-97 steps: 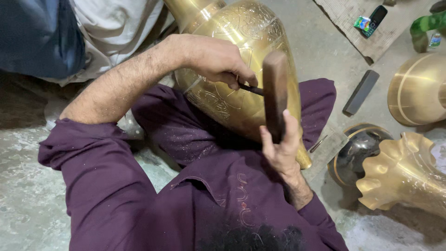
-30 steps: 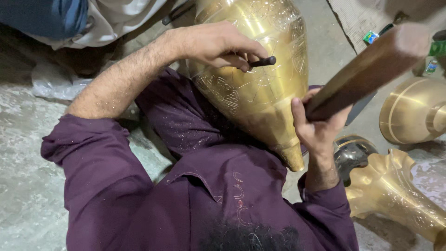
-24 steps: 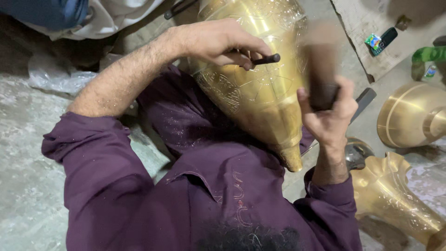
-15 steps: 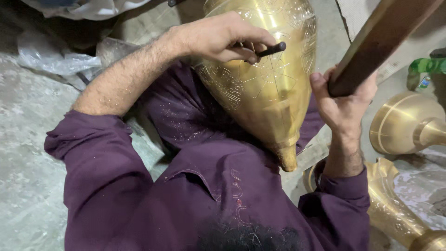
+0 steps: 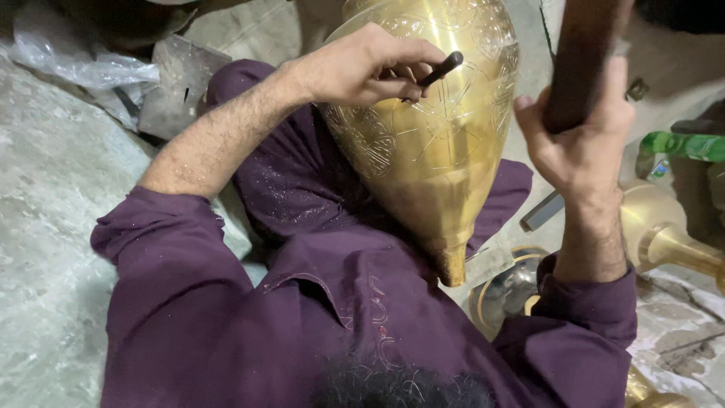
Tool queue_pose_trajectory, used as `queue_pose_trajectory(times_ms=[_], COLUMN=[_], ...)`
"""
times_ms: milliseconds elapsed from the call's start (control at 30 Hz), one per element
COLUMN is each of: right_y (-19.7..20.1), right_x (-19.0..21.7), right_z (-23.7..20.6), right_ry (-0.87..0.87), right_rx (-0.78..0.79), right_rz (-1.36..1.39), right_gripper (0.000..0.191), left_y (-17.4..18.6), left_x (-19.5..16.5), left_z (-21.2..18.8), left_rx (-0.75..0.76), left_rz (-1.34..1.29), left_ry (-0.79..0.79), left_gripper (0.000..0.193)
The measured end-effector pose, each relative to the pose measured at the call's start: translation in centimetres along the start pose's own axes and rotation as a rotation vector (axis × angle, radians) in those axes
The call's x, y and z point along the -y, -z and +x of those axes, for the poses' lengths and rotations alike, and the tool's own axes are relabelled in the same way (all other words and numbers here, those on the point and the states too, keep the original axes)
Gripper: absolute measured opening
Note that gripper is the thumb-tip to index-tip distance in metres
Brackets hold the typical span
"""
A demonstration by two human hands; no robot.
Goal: The person sits on the workshop floor holding a large brass vase between their legs and decorates its surface. They first rub the brass with an abrasive block, then hold a punch against pre-drawn patterns and strike it with a wooden mallet to engrave the designs, repositioning the punch repeatedly across the vase surface.
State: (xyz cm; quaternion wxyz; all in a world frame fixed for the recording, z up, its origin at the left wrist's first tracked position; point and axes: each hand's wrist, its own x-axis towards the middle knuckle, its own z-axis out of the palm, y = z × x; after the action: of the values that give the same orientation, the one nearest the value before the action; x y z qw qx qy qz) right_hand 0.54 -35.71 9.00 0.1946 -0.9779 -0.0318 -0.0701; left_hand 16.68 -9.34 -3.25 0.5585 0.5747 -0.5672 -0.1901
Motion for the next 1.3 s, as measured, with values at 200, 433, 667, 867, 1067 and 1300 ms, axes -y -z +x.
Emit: queue_pose_trajectory(times_ms=[200, 433, 667, 867, 1067, 1300], right_y=[-0.4, -3.4, -2.7, -3.5, -4.8, -5.9], right_x=[-0.9, -0.7, -1.9, -2.0, -1.7, -1.3], right_z=[1.4, 1.8, 2.4, 2.7, 2.3, 1.8], right_ry=[0.109, 0.094, 0.167, 0.25, 0.315, 0.288], right_rx=[0.022, 0.026, 0.063, 0.069, 0.078, 0.101], right_rz=[0.02, 0.108, -0.077, -0.196, -0.371, -0.352], right_gripper=[0.042, 0.037, 0.036, 0.038, 0.034, 0.036], left_y=[-0.8, -2.4, -2.7, -3.4, -4.3, -5.2], left_x=[1.2, 3.3, 3.5, 4.1, 5.2, 6.2], left_z=[-1.2, -4.3, -4.2, -4.8, -6.3, -7.6], left_rx=[-0.075, -0.157, -0.191, -0.214, -0.251, -0.278], left_rz=[0.035, 0.027, 0.022, 0.017, 0.033, 0.006], left_ry=[0.001, -0.009, 0.016, 0.044, 0.028, 0.022], left_gripper=[0.044, 0.046, 0.046, 0.049, 0.049, 0.049])
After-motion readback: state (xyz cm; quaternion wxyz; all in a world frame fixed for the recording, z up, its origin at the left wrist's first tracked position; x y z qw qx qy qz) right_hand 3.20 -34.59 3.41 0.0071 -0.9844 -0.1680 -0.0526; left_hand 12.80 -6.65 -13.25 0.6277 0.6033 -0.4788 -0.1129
